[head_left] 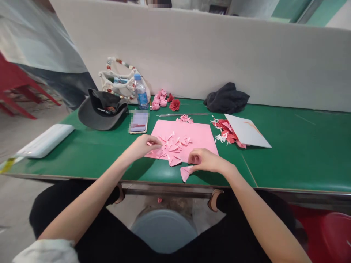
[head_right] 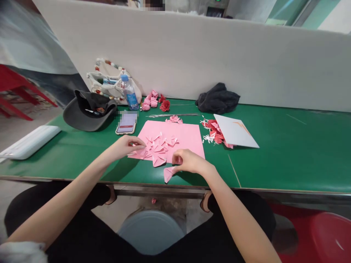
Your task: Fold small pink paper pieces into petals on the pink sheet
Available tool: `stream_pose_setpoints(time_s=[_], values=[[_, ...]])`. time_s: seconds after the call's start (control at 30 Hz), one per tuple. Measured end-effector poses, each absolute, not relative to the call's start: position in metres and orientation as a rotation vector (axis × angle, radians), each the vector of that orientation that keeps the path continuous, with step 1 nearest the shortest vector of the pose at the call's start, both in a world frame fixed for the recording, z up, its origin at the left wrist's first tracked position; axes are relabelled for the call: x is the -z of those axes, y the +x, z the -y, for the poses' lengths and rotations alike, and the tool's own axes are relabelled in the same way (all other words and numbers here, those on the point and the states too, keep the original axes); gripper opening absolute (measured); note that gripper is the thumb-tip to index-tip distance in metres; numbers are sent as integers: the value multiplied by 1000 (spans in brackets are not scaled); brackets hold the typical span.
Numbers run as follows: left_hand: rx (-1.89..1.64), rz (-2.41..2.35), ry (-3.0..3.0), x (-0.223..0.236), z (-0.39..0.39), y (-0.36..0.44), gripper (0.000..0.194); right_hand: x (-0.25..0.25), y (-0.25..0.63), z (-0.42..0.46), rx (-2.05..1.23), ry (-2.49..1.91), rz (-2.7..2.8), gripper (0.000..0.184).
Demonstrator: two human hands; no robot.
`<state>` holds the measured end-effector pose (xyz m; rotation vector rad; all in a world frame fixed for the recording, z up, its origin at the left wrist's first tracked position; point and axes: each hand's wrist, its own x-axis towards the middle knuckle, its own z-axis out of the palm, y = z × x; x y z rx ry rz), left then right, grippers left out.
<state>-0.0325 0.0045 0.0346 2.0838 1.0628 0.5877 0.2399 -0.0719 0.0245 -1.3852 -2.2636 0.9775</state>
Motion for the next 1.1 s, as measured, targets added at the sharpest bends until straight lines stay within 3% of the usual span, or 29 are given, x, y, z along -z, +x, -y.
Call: stream_pose_setpoints(time_s=[0.13,0.33,0.43,0.53,0.63,0.9,1.1], values=[[-571,-1134,2089,-38,-13,-43,18,-18,238,73,-933,-1429,2305,25],[-462,-1136,2133,-36,-19,-48,20,-18,237,74,-1134,-1334,2211,21],[-587,-1145,2225,-37,-14,-42,24,-26,236,73,-1204,-1232,2092,20],[-793,-1129,2142,-40,3,-25,33,-34,230,74,-1116,-1199,1970,20],[-566,-870,1936,-40,26,-4,38,-37,222,78,-1026,-1214,1911,21],[-568,-775,1691,-21,48,18,35,-30,213,81,-957,-1122,1772,23],[-698,-794,1648,-12,46,19,33,-30,210,83,-689,-1173,1862,13]])
